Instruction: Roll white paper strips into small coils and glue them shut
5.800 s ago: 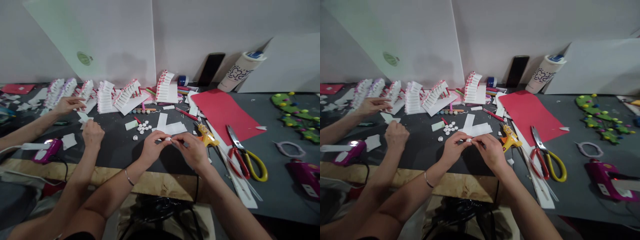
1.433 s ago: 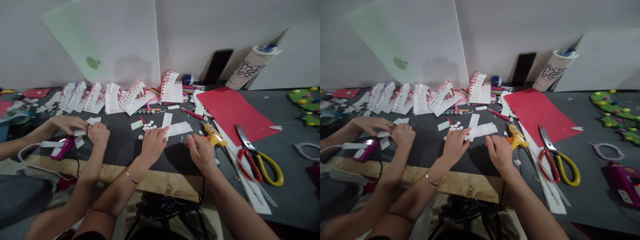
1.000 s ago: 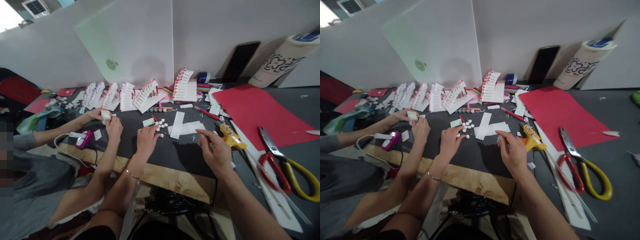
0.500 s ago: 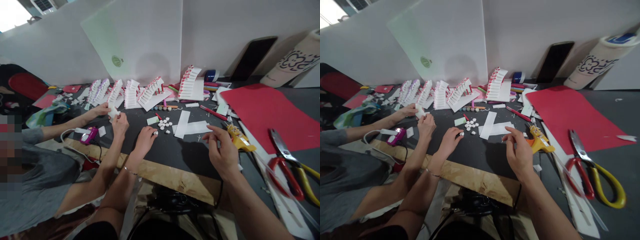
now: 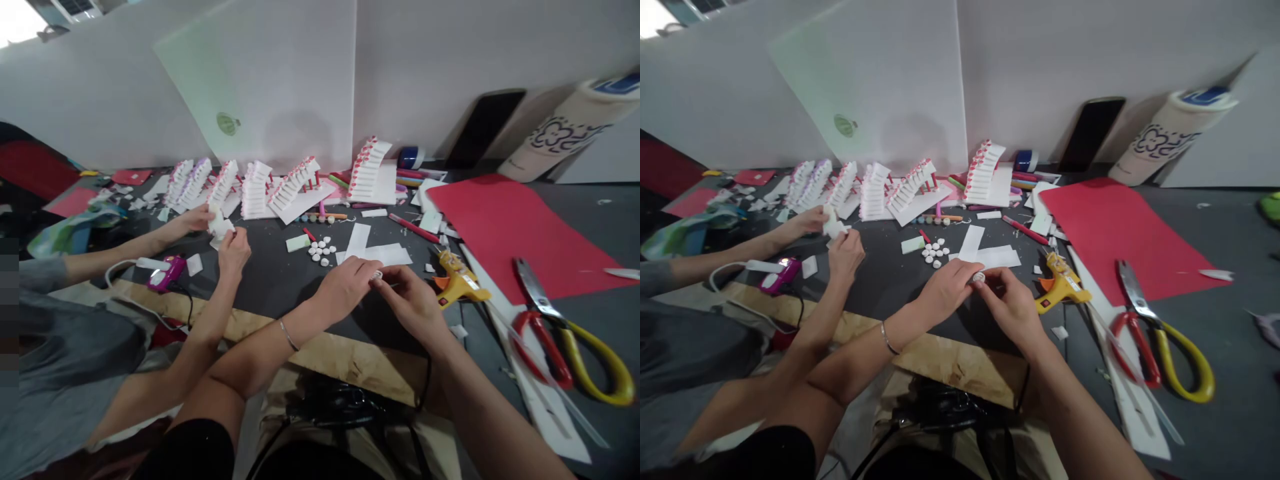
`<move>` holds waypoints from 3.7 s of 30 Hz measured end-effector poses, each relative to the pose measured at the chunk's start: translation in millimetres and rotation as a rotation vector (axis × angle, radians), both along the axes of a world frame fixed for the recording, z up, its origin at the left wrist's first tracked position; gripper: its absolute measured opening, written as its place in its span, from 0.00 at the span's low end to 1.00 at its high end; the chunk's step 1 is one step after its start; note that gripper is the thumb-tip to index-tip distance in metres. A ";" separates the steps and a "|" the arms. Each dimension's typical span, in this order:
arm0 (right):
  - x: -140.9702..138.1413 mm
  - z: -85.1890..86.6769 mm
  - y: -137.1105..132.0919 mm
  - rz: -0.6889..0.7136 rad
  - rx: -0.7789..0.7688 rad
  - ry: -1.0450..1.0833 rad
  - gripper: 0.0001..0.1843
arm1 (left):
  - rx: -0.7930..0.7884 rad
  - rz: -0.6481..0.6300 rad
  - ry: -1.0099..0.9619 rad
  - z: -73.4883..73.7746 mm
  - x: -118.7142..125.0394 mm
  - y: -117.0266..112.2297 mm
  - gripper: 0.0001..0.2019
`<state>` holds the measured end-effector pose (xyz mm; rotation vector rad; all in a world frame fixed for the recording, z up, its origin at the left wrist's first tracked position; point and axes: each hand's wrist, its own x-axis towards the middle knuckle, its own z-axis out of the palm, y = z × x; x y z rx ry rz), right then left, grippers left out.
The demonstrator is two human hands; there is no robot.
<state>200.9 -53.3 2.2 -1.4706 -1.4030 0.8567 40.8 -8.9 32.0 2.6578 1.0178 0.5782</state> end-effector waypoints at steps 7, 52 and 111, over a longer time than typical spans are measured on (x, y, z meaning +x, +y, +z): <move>8.8 3.0 5.7 -0.023 -0.021 0.177 0.19 | -0.235 0.001 -0.282 -10.7 11.9 11.4 0.07; 10.8 13.3 10.4 -0.141 0.058 0.079 0.11 | -0.978 0.186 -0.751 -24.4 16.3 16.2 0.16; 18.0 18.5 7.9 0.135 -0.271 0.231 0.18 | -0.035 -0.119 -0.416 -19.2 -3.1 17.5 0.10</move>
